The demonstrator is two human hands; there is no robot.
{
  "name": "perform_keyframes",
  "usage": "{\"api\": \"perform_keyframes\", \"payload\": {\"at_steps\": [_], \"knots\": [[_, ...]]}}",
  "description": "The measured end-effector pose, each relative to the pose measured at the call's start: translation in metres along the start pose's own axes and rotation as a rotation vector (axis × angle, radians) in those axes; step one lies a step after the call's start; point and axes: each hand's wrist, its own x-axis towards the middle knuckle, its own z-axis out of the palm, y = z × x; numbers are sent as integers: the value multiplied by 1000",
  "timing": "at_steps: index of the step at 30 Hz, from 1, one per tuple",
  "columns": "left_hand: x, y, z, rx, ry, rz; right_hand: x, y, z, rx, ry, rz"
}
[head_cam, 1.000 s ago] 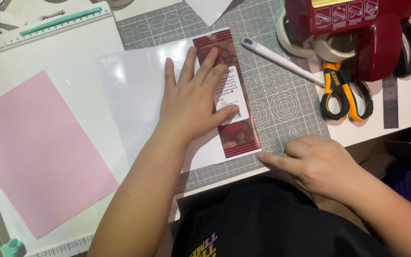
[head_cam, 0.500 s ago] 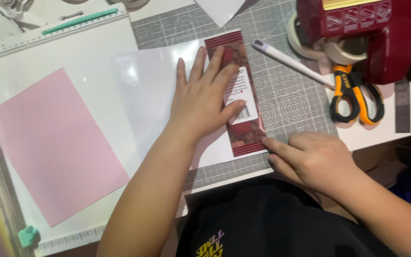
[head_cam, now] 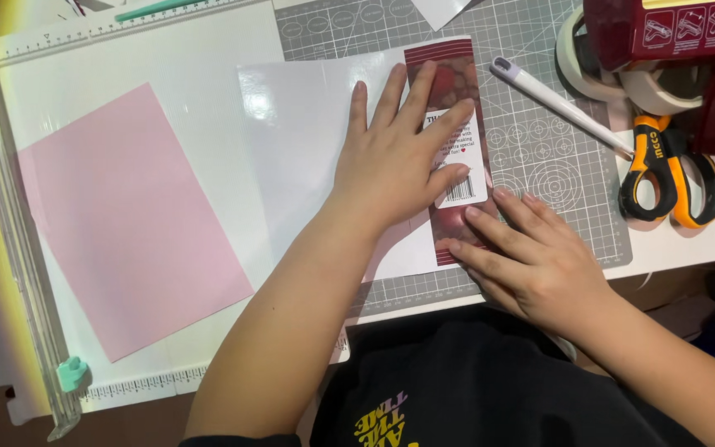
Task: The person uses a stylus to score a printed card on a scoring board, then folds the card along the scored lines and slides it into a clear plastic sleeve.
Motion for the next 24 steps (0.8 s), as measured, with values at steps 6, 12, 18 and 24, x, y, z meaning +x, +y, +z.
{"api": "perform_keyframes", "payload": {"at_steps": [6,12,18,24], "knots": [[-1,-2,5,32,68,11,-6,1,4,-3,-32,-12],[-7,2,15,118,198,42,-7,1,3,18,-10,-19],[-4,3,18,112,157,8,-7,1,3,-12,-19,-26],[-2,4,12,105,66,-14,-8,0,3,-12,-15,-22]]}}
